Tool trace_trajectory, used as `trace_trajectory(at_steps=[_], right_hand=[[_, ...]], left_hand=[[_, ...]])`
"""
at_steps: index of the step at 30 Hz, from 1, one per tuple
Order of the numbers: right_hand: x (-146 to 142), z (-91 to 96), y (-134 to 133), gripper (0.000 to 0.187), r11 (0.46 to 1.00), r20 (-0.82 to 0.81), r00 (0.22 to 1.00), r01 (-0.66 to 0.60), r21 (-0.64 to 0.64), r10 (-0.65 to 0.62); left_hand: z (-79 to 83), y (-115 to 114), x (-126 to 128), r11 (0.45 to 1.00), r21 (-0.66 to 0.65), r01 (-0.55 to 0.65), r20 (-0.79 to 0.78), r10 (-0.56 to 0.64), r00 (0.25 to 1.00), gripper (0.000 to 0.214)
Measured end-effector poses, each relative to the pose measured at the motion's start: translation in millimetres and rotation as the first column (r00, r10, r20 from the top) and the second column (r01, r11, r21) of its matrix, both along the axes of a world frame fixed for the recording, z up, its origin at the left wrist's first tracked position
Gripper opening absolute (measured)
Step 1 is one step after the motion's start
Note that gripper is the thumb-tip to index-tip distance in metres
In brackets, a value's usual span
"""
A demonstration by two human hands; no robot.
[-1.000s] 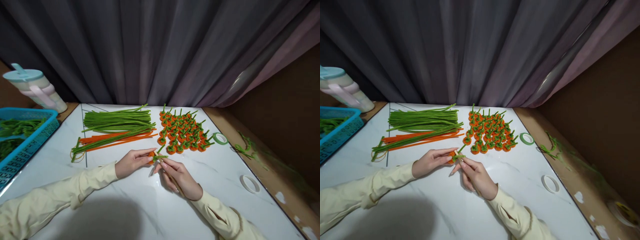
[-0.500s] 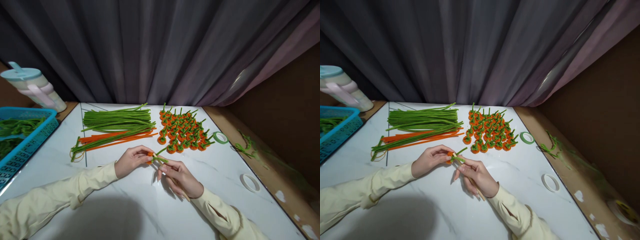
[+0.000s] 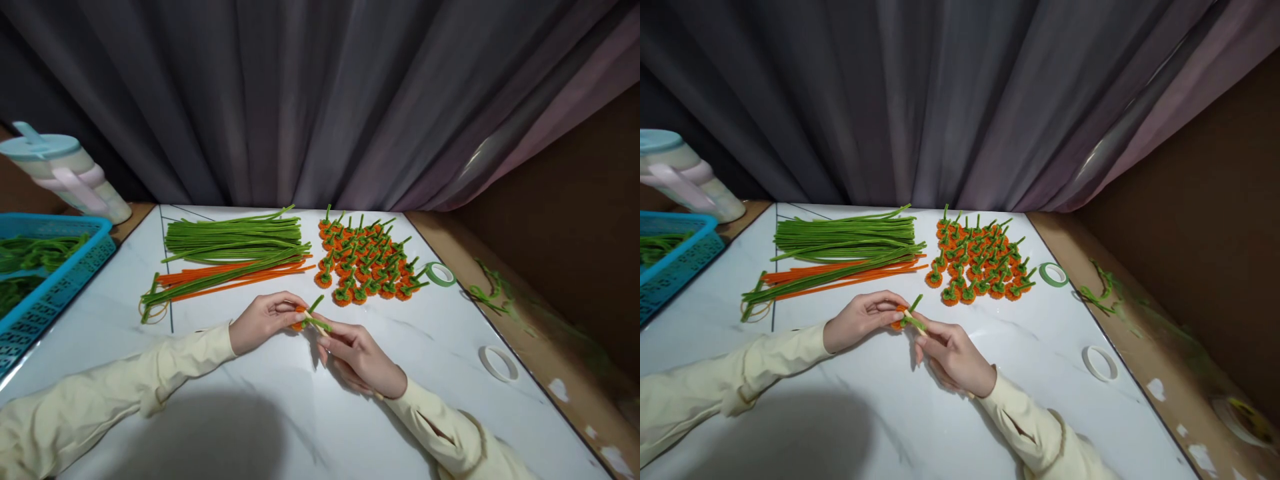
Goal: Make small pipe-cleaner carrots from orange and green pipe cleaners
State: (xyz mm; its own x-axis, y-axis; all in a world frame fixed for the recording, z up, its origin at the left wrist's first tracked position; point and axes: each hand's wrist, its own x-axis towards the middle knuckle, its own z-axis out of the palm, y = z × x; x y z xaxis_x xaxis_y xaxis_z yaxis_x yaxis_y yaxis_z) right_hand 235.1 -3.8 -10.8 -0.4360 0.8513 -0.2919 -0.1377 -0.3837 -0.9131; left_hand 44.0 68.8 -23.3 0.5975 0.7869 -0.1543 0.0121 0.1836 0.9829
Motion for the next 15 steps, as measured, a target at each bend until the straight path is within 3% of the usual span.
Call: trace_trajectory(at_steps=[6,15], right_hand=[[-3.6,-2.9,-0.3,0.035,0.979,0.167,0.986,-0.033,0.199,-0.001],[-2.8,-5.2,1.1,0.036,0.891,0.370,0.927,-0.114,0.439,-0.064]], left_hand=[[-3.7,0.0,0.5,0.993,-0.076,0.089,0.059,-0.084,0.995,0.028],[-2.4,1.6,-2.3,0.989,-0.094,0.114,0.126,-0.102,0.987,0.024]])
